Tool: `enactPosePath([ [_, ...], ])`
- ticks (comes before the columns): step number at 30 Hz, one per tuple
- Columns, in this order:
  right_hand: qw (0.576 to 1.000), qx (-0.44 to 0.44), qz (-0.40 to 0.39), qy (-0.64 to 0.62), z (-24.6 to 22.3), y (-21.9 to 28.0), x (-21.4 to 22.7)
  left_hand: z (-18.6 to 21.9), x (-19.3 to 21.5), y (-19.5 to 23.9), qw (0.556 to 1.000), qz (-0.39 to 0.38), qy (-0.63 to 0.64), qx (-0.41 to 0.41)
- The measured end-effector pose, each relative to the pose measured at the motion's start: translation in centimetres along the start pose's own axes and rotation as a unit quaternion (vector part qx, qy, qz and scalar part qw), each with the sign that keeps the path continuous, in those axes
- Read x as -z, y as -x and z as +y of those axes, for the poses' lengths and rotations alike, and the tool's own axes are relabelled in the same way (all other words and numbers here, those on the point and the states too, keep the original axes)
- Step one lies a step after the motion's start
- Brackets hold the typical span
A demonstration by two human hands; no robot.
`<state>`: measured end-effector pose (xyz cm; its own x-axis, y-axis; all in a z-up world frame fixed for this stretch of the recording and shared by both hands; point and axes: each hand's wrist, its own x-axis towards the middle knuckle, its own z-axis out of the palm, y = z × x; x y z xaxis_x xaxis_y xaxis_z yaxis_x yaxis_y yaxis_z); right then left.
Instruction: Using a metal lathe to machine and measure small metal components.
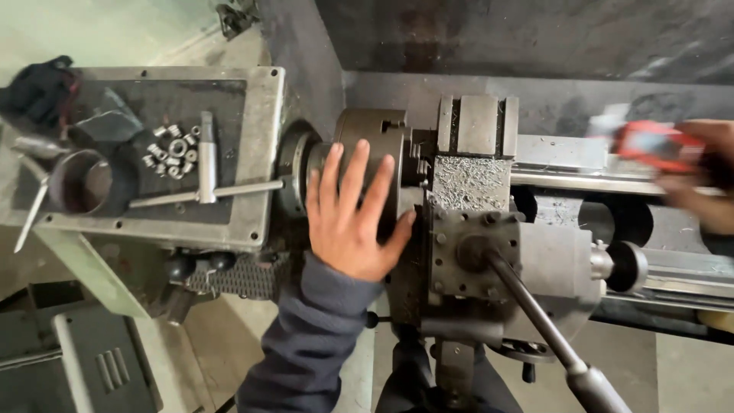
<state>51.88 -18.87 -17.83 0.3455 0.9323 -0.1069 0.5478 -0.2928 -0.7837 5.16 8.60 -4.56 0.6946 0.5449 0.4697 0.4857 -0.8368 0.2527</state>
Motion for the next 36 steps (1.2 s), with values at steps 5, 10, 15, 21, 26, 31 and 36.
enactPosePath([
  [5,0.942,0.197,0.095,0.254,-18.8,-6.4,-7.2,-1.9,-2.9,-0.3,1.0,-0.004,0.002,-0.02],
  [10,0.893,0.294,0.058,0.336,-21.5,-9.5,-9.5,-2.9,-4.2,-4.6,0.999,-0.043,0.006,0.001],
  [15,0.889,0.303,0.015,0.343,-21.7,-11.5,-11.2,-3.5,-5.7,-8.5,0.99,-0.123,-0.002,0.069],
  [21,0.881,0.33,-0.006,0.339,-18.9,-12.9,-13.0,-4.1,-6.9,-9.7,0.982,-0.17,-0.004,0.088],
  [26,0.885,0.328,-0.008,0.331,-18.4,-13.4,-13.7,-5.1,-8.3,-10.9,0.972,-0.215,-0.008,0.097],
  [31,0.869,0.333,0.01,0.365,-18.6,-13.1,-14.1,-4.8,-8.1,-12.9,0.939,-0.314,-0.001,0.141],
  [36,0.883,0.326,-0.012,0.337,-17.8,-12.7,-15.3,-5.1,-8.6,-12.6,0.933,-0.324,-0.011,0.154],
])
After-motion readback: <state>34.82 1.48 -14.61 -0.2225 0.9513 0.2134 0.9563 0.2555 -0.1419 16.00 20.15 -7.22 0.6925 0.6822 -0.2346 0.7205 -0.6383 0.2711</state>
